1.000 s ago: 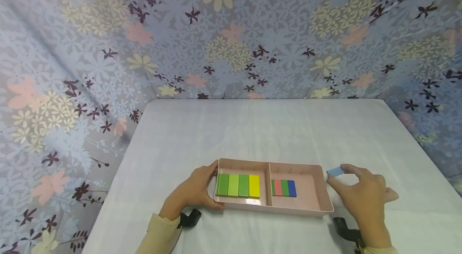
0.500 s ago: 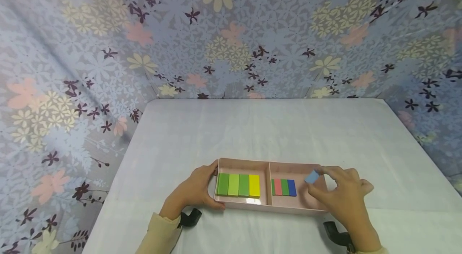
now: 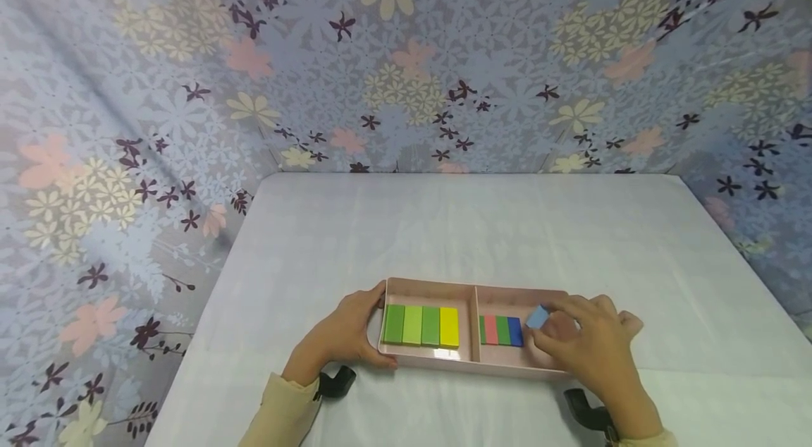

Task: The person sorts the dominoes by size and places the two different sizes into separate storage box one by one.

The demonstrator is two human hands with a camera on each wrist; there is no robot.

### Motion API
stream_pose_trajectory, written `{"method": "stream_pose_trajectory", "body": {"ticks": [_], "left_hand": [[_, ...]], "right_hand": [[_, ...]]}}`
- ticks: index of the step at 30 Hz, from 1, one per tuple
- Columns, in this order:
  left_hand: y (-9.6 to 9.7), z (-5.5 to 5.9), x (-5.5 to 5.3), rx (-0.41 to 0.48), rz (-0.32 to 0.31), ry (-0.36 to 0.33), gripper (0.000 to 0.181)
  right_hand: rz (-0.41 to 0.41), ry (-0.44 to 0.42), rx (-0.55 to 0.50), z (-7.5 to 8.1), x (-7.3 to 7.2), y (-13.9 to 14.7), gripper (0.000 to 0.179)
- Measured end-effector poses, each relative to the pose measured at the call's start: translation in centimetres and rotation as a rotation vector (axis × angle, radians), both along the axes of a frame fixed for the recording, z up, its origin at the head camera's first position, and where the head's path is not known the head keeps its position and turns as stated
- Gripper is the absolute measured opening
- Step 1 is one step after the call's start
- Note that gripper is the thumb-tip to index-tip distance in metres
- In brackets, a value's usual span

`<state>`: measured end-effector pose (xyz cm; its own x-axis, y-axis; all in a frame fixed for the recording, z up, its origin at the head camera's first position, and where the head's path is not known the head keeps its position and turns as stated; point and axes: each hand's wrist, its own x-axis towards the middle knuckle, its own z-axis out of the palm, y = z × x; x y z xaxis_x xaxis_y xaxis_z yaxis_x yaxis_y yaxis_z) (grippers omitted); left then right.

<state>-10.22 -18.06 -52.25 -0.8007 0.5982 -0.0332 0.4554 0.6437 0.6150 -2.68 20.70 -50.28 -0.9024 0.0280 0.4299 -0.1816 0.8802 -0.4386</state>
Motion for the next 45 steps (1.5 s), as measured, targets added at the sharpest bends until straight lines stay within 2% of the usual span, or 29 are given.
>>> {"method": "stream_pose_trajectory", "body": {"ticks": [10,15,20,28,31,36,45], "left_hand": [[0.3,0.2,-0.4,-0.005,-0.002,0.015,0.130],[0.2,0.4,-0.2,-0.019,0.008,-0.019,0.134],[0.0,0.5,-0.1,-0.029,0.027,-0.033,0.135],[0.0,0.0,-0.3,-0.028,-0.007,0.029,0.132],[0.0,-0.2,-0.2,-0.031,-0.004,0.026,0.134],[0.1,-0.3,-0.1,-0.024,-0.004,0.028,0.135],[0.3,-0.1,-0.2,-0.009,-0.011,0.044,0.131]], "right_hand": [[0.076,-0.058,0.150,1.0,-0.7,0.2,0.048],[0.117,-0.138,0.208,1.1,-1.0,-0.1,0.051],[0.143,-0.181,0.253,1.0,-1.5,-0.6,0.050],[0.149,-0.257,0.321,1.0,-1.6,-0.9,0.047],[0.159,-0.277,0.323,0.8,-1.7,-0.9,0.046],[0.162,-0.288,0.326,0.8,-1.8,-0.7,0.047],[0.184,-0.243,0.354,1.5,-1.6,-0.2,0.041]]}}
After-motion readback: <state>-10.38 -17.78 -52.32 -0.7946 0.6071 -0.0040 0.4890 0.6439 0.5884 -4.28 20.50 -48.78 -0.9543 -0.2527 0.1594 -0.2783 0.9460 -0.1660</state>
